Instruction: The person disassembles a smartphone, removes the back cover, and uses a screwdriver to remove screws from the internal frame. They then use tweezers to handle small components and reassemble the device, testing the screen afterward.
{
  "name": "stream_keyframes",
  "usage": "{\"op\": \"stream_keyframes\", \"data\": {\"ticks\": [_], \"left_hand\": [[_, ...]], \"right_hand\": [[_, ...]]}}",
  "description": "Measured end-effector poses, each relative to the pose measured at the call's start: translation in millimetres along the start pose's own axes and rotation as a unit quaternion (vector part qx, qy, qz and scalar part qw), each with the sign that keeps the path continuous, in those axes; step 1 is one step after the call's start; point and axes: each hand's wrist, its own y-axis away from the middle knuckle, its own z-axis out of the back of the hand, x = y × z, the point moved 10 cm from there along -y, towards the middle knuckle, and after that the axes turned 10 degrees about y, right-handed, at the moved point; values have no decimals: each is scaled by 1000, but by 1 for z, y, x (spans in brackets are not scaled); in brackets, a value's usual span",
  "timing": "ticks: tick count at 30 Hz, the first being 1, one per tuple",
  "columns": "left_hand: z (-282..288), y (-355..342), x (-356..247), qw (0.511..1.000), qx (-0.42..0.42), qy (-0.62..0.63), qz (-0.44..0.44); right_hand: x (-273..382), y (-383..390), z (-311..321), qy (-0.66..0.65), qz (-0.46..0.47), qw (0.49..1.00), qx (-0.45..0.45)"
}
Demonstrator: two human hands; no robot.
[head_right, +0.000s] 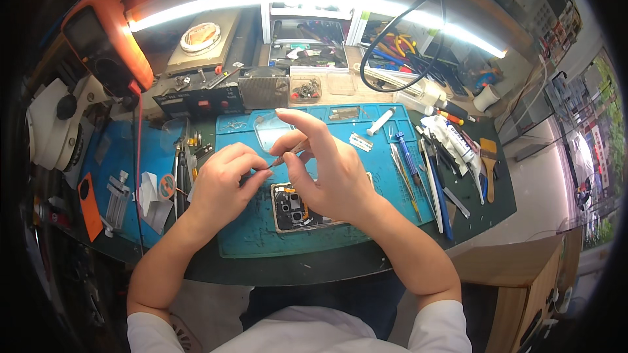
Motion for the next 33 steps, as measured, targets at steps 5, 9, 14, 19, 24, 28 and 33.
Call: {"op": "stream_keyframes", "data": {"ticks": [5, 9, 14, 19, 24, 28, 33], "left_hand": [[0, 0, 3, 1000, -2, 18, 16], [-1, 1, 3, 1000, 12, 10, 27], [-4, 3, -7, 1000, 20, -19, -6], [-2, 6, -16, 998, 52, 10, 25], [-9, 14, -24, 994, 89, 58, 31], [-16, 20, -38, 989, 128, 76, 10], [-20, 23, -43, 986, 147, 80, -4]], "right_hand": [[-1, 0, 0, 4, 4, 1000, -4], [4, -1, -2, 32, 11, 999, 21], [6, 2, -3, -10, 18, 1000, 13], [18, 2, 6, 12, 37, 999, 8], [34, 13, 9, 26, 39, 999, 14], [47, 24, 15, 34, 52, 998, 21], [41, 33, 15, 1, 46, 999, 6]]}}
